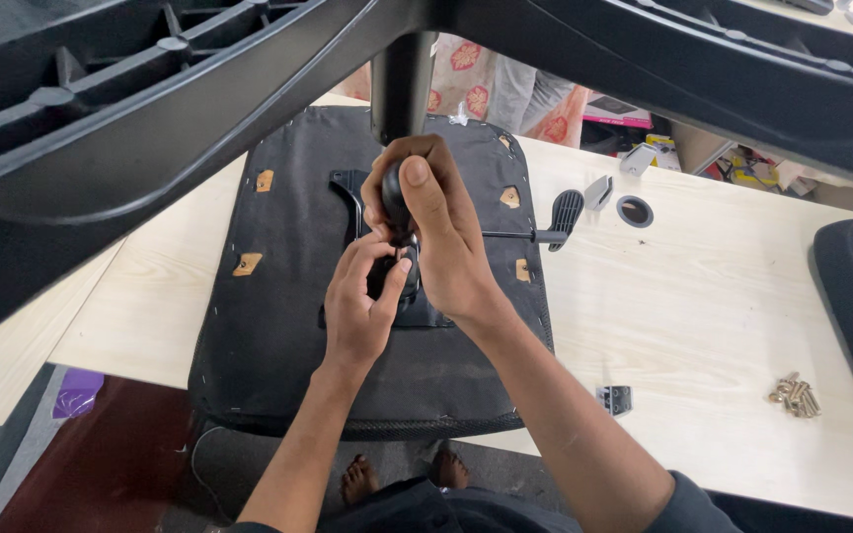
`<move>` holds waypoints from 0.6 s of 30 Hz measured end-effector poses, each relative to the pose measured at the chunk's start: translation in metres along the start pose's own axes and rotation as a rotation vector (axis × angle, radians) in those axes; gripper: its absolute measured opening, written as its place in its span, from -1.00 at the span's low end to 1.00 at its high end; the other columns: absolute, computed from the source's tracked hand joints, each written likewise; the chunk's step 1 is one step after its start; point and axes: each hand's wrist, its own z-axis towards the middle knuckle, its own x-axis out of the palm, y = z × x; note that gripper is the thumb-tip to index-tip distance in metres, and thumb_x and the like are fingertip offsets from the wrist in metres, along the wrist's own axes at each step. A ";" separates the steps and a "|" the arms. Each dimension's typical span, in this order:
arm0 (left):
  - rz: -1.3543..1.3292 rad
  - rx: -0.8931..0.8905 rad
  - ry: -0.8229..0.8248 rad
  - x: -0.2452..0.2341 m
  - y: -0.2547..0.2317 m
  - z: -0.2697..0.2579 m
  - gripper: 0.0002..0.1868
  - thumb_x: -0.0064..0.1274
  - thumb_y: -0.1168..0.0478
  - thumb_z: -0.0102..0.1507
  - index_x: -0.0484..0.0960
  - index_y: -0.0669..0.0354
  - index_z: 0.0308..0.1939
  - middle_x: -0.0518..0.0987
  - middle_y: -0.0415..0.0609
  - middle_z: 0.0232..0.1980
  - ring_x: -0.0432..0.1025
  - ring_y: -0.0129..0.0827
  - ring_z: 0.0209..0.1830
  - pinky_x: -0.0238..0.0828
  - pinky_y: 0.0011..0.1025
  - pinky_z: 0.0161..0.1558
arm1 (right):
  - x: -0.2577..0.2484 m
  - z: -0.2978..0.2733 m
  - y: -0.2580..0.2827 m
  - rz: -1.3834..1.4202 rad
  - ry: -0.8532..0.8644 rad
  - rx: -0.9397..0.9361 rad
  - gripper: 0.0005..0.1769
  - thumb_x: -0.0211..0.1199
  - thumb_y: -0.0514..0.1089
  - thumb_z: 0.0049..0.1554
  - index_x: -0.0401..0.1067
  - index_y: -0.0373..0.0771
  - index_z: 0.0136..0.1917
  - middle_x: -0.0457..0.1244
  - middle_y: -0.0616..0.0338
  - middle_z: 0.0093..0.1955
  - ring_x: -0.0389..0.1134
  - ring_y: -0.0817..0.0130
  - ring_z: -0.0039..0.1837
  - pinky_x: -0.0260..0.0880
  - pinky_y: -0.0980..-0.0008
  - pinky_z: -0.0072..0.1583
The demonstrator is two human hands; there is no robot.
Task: The person uses a screwdriver to tighten screws on the underside of an office chair seat, securing the seat to the gas lift mechanism. They rotate the chair to access different screw locations and continue fastening the components together.
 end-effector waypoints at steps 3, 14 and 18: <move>0.157 0.066 0.063 -0.004 0.003 0.001 -0.74 0.00 0.10 0.41 0.64 0.17 0.04 0.55 -0.03 0.21 0.43 -0.21 0.24 0.37 -0.22 0.25 | 0.000 0.001 0.001 0.009 -0.005 0.013 -0.54 -0.16 0.23 0.48 0.21 -0.21 0.21 0.19 0.14 -0.18 0.18 0.52 -0.20 0.27 0.48 -0.10; 0.036 0.019 0.070 0.000 0.005 -0.001 -0.69 -0.08 0.11 0.45 0.66 0.25 0.04 0.54 -0.05 0.21 0.44 -0.26 0.22 0.38 -0.27 0.26 | 0.011 0.002 0.006 -0.082 -0.035 -0.001 -0.48 -0.04 0.26 0.41 0.15 -0.25 0.25 0.21 0.10 0.02 0.29 0.44 -0.03 0.41 0.38 0.01; -0.109 -0.128 0.091 -0.001 0.000 -0.001 -0.67 -0.05 0.10 0.42 0.70 0.23 0.06 0.57 -0.06 0.08 0.51 -0.33 0.08 0.50 -0.35 0.17 | 0.010 -0.003 0.010 -0.051 -0.075 0.128 -0.37 -0.21 0.32 0.40 0.32 -0.25 0.27 0.23 0.19 -0.09 0.25 0.55 -0.12 0.32 0.51 -0.08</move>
